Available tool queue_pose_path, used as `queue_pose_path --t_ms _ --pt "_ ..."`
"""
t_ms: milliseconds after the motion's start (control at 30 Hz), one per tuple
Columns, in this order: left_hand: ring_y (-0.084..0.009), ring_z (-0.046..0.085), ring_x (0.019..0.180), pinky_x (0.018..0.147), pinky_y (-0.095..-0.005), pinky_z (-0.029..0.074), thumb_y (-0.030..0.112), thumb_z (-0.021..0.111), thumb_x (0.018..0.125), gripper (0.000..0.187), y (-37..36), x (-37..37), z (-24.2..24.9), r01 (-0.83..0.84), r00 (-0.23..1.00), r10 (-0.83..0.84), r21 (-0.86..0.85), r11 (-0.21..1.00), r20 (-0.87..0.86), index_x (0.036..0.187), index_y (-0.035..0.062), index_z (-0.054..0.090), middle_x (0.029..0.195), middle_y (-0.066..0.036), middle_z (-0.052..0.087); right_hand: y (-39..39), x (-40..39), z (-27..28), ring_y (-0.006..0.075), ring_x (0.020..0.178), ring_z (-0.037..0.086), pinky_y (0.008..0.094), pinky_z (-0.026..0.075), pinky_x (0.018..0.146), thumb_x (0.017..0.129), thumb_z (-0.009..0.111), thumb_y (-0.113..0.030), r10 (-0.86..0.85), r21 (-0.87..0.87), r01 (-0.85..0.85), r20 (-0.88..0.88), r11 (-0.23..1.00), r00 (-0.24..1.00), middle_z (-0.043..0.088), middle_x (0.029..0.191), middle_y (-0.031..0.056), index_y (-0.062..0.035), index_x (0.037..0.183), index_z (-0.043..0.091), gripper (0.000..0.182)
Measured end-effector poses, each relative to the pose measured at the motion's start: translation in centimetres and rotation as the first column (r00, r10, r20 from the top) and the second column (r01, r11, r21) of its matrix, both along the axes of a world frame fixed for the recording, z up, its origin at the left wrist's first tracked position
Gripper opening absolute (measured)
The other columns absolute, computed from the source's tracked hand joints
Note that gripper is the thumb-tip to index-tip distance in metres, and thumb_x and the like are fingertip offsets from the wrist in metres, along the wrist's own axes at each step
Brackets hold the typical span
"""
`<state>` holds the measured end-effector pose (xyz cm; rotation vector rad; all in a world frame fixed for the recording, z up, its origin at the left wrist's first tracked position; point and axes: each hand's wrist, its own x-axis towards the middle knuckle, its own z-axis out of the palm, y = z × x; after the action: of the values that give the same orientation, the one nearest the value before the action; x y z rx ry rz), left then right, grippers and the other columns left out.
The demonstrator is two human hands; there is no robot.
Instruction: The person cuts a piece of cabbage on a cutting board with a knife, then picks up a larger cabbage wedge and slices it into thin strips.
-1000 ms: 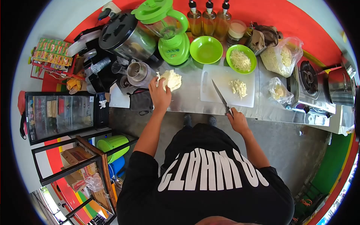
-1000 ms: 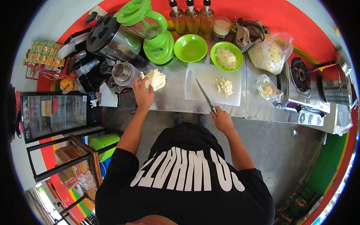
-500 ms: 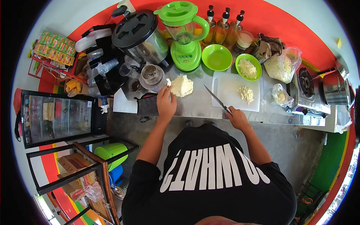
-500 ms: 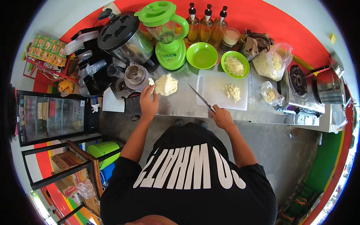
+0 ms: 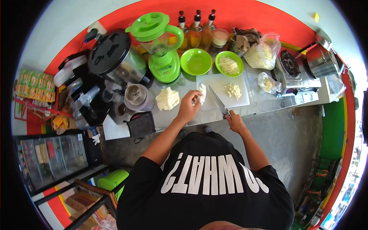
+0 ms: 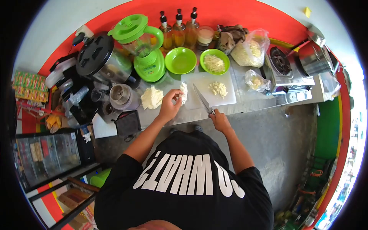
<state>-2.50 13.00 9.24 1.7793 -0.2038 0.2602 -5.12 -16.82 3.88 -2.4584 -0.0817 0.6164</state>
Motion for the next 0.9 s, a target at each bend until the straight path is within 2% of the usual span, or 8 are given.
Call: queue_pose_path --t_ms 133,200,267,333,433,500,567,900 --pt "-0.0178 0.066 0.092 0.075 -0.0313 0.052 -0.007 0.057 0.089 0.026 -3.1 2.0 -3.5 0.241 0.947 -0.232 0.014 0.970 -0.220 0.113 0.0023 0.065 0.111 -0.010 0.069 -1.8 -0.4 -1.8 0.0537 0.097 0.063 0.0614 0.048 0.083 0.102 0.058 -0.032 -0.189 -0.021 0.188 -0.002 0.982 0.982 0.069 0.098 0.0324 -0.0019 0.121 0.055 0.035" --pt "-0.0212 0.067 0.094 0.076 -0.0331 0.053 -0.008 0.055 0.088 0.029 -4.6 2.9 -4.3 0.283 0.933 -0.276 -0.004 0.959 -0.230 0.113 0.0020 0.065 0.112 -0.012 0.069 -2.1 -0.4 -2.3 0.0365 0.056 0.067 0.0485 0.053 0.062 0.102 0.060 -0.030 -0.291 0.005 0.293 0.125 0.956 0.949 0.067 0.073 0.0226 0.0010 0.107 0.055 0.031" --pt "-0.0245 0.068 0.095 0.078 -0.0348 0.054 -0.008 0.053 0.087 0.031 -5.9 3.8 -5.1 0.323 0.916 -0.318 -0.022 0.946 -0.242 0.114 0.0017 0.065 0.114 -0.013 0.069 -1.9 -0.7 -2.0 0.0395 0.062 0.068 0.0498 0.053 0.065 0.102 0.061 -0.030 -0.310 -0.018 0.318 0.176 0.948 0.934 0.068 0.075 0.0238 0.0015 0.106 0.055 0.032" --pt "-0.0315 0.066 0.104 0.087 -0.0397 0.052 -0.007 0.053 0.084 0.034 -6.6 4.9 -6.8 0.298 0.954 -0.288 0.184 0.937 -0.080 0.114 0.0035 0.066 0.116 -0.015 0.068 -0.9 -1.1 -0.6 0.0484 0.082 0.068 0.0542 0.052 0.074 0.100 0.064 -0.031 -0.304 -0.052 0.326 0.242 0.944 0.921 0.069 0.083 0.0277 0.0031 0.110 0.058 0.036" --pt "-0.0352 0.060 0.108 0.096 -0.0448 0.048 -0.003 0.059 0.083 0.033 -6.7 6.0 -8.7 0.267 0.956 -0.294 0.438 0.858 -0.006 0.113 0.0072 0.066 0.116 -0.015 0.067 0.9 -1.9 0.5 0.0504 0.088 0.066 0.0554 0.051 0.077 0.100 0.064 -0.030 -0.331 -0.017 0.355 0.328 0.935 0.885 0.069 0.085 0.0290 0.0039 0.116 0.058 0.038" --pt "-0.0311 0.058 0.117 0.100 -0.0431 0.046 -0.002 0.062 0.082 0.035 -6.6 6.1 -9.1 0.304 0.947 -0.316 0.498 0.812 -0.063 0.114 0.0096 0.068 0.122 -0.011 0.066 1.5 -2.1 0.9 0.0499 0.090 0.066 0.0548 0.051 0.079 0.100 0.063 -0.030 -0.350 -0.023 0.370 0.269 0.929 0.897 0.069 0.089 0.0299 0.0043 0.121 0.058 0.040" --pt "-0.0286 0.056 0.120 0.100 -0.0425 0.045 -0.002 0.064 0.081 0.039 -6.4 5.6 -9.0 0.107 0.963 -0.233 0.595 0.797 0.138 0.118 0.0104 0.068 0.129 -0.008 0.062 2.2 -2.0 1.2 0.0523 0.102 0.064 0.0587 0.050 0.086 0.101 0.059 -0.033 -0.412 0.058 0.409 0.092 0.911 0.906 0.069 0.103 0.0319 -0.0004 0.119 0.058 0.037" --pt "-0.0259 0.055 0.123 0.101 -0.0410 0.042 0.004 0.059 0.086 0.036 -7.7 5.4 -9.3 0.147 0.973 -0.228 0.698 0.700 0.023 0.121 0.0064 0.065 0.128 -0.004 0.062 4.2 1.6 4.1 0.0521 0.093 0.067 0.0594 0.052 0.082 0.103 0.054 -0.027 -0.190 -0.158 0.195 0.049 0.968 0.981 0.070 0.094 0.0318 0.0011 0.120 0.046 0.033"
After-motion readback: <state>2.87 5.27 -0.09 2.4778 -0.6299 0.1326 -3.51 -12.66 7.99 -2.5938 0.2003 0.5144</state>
